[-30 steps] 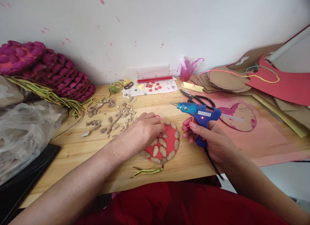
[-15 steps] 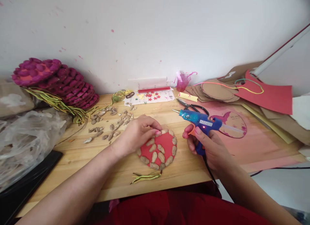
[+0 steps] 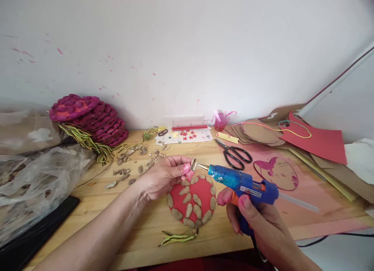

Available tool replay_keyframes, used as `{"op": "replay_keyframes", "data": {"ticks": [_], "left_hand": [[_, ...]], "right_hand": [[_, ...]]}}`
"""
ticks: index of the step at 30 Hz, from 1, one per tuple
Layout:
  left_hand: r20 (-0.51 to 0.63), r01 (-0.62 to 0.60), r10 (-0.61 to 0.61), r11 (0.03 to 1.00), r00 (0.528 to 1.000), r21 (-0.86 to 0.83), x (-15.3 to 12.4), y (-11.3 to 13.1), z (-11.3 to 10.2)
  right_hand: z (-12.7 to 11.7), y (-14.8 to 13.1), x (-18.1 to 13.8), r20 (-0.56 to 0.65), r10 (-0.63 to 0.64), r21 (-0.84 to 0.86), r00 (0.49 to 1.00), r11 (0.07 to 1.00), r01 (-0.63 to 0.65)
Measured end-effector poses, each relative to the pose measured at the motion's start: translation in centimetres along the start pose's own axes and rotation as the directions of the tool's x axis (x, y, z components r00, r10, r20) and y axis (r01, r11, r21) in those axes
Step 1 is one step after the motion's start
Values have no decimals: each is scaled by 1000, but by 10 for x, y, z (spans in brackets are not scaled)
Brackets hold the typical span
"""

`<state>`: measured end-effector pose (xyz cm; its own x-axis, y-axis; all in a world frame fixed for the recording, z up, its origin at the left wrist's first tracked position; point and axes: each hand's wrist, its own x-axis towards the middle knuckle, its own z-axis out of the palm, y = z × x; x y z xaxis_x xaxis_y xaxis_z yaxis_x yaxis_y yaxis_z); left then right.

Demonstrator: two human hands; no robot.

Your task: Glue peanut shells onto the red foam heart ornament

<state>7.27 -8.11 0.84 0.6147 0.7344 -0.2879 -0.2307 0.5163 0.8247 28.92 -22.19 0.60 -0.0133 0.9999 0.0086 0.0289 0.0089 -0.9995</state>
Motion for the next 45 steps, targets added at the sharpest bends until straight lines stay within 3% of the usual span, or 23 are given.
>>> {"op": "replay_keyframes", "data": {"ticks": [10, 45], "left_hand": [[12, 10, -10, 999, 1000, -34, 0, -4, 0], [49, 0, 0, 1000, 999, 8, 1, -5, -1]], "right_hand": [[3, -3, 3, -65, -84, -273, 994, 960, 64], [1, -8, 6, -50, -124, -335, 991, 937, 101]]}}
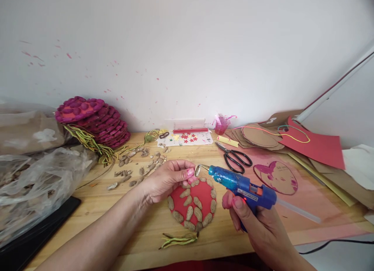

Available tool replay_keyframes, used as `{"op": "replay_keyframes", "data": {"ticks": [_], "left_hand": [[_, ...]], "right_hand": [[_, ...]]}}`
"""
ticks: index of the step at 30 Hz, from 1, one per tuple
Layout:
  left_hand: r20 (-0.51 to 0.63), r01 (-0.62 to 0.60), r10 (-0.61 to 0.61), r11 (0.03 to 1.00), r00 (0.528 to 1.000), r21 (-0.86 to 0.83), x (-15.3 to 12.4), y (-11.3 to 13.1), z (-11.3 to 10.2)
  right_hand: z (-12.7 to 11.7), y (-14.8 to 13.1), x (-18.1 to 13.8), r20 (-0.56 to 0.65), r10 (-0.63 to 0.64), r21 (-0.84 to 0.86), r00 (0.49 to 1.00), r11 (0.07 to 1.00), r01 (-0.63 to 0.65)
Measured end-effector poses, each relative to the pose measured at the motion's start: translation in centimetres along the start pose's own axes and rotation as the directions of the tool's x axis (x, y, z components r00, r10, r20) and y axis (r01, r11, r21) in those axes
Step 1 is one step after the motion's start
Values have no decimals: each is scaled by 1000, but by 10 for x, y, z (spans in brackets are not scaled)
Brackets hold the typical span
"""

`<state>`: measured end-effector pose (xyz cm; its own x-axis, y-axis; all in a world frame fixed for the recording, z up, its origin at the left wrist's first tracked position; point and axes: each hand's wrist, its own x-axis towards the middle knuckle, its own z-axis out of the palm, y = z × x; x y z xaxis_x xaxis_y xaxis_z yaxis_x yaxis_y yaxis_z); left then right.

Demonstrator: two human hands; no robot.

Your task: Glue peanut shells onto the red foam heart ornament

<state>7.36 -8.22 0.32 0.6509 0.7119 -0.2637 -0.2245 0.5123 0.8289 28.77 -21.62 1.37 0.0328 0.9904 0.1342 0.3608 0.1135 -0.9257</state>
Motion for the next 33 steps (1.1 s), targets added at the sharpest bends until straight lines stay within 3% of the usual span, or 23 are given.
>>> {"op": "replay_keyframes", "data": {"ticks": [33], "left_hand": [[9, -9, 9, 1000, 1000, 15, -1, 0, 0]], "right_hand": [[1, -1, 0, -60, -19, -53, 998, 998, 16]]}}
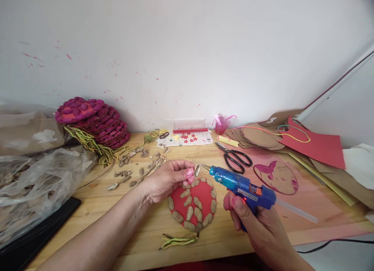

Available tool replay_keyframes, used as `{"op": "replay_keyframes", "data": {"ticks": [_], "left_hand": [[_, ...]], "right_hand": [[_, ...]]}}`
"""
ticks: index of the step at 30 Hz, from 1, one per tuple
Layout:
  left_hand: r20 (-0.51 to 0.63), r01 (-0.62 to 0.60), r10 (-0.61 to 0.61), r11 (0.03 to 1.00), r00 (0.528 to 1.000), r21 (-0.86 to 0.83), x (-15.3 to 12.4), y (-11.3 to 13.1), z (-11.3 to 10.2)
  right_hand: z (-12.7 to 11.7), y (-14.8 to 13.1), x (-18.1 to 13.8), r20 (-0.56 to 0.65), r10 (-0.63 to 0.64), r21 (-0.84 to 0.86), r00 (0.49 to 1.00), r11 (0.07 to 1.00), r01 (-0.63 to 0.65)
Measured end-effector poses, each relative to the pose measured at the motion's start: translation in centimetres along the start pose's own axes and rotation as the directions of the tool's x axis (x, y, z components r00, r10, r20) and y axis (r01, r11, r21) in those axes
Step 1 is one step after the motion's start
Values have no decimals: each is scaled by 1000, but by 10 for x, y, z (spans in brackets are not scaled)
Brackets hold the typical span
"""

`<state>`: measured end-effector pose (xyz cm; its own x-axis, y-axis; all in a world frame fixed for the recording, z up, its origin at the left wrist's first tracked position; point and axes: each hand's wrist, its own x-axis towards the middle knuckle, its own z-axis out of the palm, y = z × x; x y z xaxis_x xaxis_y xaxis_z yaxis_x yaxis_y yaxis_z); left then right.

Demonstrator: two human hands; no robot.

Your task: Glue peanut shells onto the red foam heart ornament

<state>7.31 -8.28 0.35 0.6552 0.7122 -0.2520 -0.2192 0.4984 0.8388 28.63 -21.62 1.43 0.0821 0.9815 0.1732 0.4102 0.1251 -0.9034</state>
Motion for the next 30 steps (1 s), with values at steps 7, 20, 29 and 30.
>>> {"op": "replay_keyframes", "data": {"ticks": [7, 20, 29, 30], "left_hand": [[-8, 5, -5, 1000, 1000, -8, 1, -1, -1], [-23, -5, 5, 1000, 1000, -3, 2, -2, -3], [-22, -7, 6, 997, 1000, -74, 2, -1, -1], [-21, -7, 5, 997, 1000, -83, 2, -1, -1]], "right_hand": [[1, 2, -1, 22, 17, 3, 1000, 1000, -17], [3, 1, -1, 16, 47, -5, 999, 999, -47], [1, 4, -10, 45, 83, -17, 996, 996, -83], [2, 3, -11, 47, 77, -16, 996, 997, -76]]}}
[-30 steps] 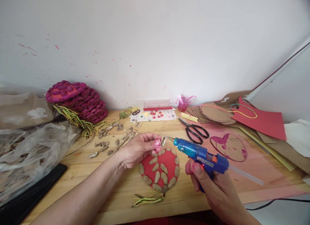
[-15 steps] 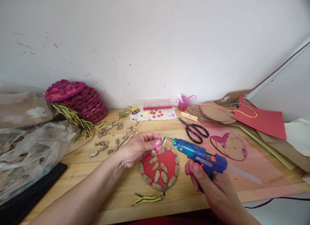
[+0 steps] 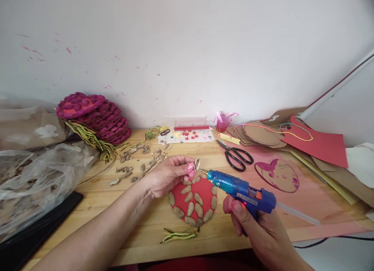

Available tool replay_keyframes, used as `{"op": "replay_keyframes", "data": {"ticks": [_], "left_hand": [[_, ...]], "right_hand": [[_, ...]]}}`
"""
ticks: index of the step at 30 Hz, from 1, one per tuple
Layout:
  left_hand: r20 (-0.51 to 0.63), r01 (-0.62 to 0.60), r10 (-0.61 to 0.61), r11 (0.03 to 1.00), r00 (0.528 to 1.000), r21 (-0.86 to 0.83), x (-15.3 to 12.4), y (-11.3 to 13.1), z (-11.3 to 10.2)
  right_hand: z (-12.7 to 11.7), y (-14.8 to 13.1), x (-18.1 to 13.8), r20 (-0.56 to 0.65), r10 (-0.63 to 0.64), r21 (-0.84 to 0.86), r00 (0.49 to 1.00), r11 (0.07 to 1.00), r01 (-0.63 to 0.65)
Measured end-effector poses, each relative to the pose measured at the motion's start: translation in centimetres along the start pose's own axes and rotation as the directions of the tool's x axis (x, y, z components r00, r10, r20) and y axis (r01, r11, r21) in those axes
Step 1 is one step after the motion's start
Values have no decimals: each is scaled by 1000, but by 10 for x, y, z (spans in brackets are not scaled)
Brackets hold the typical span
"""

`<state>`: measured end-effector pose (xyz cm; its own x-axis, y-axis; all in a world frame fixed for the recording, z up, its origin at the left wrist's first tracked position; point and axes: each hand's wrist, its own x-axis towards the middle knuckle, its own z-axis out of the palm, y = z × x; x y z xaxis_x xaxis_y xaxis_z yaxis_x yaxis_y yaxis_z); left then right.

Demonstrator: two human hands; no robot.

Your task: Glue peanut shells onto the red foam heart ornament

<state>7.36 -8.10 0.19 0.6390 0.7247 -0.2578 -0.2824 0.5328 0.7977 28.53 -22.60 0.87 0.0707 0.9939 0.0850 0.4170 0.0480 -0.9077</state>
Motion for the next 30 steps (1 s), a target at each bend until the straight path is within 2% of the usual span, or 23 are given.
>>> {"op": "replay_keyframes", "data": {"ticks": [5, 10, 19, 30], "left_hand": [[11, -2, 2, 1000, 1000, -25, 0, -1, -1], [1, 3, -3, 1000, 1000, -21, 1, -2, -1], [14, -1, 2, 1000, 1000, -16, 0, -2, 0], [9, 3, -3, 1000, 1000, 11, 0, -1, 1]], "right_hand": [[3, -3, 0, 2, -60, -18, 998, 998, 60], [2, -1, -1, 40, -62, -10, 997, 998, 62], [4, -8, 2, 37, -126, -26, 991, 992, 127], [4, -5, 2, 26, -120, -72, 992, 990, 122]]}}
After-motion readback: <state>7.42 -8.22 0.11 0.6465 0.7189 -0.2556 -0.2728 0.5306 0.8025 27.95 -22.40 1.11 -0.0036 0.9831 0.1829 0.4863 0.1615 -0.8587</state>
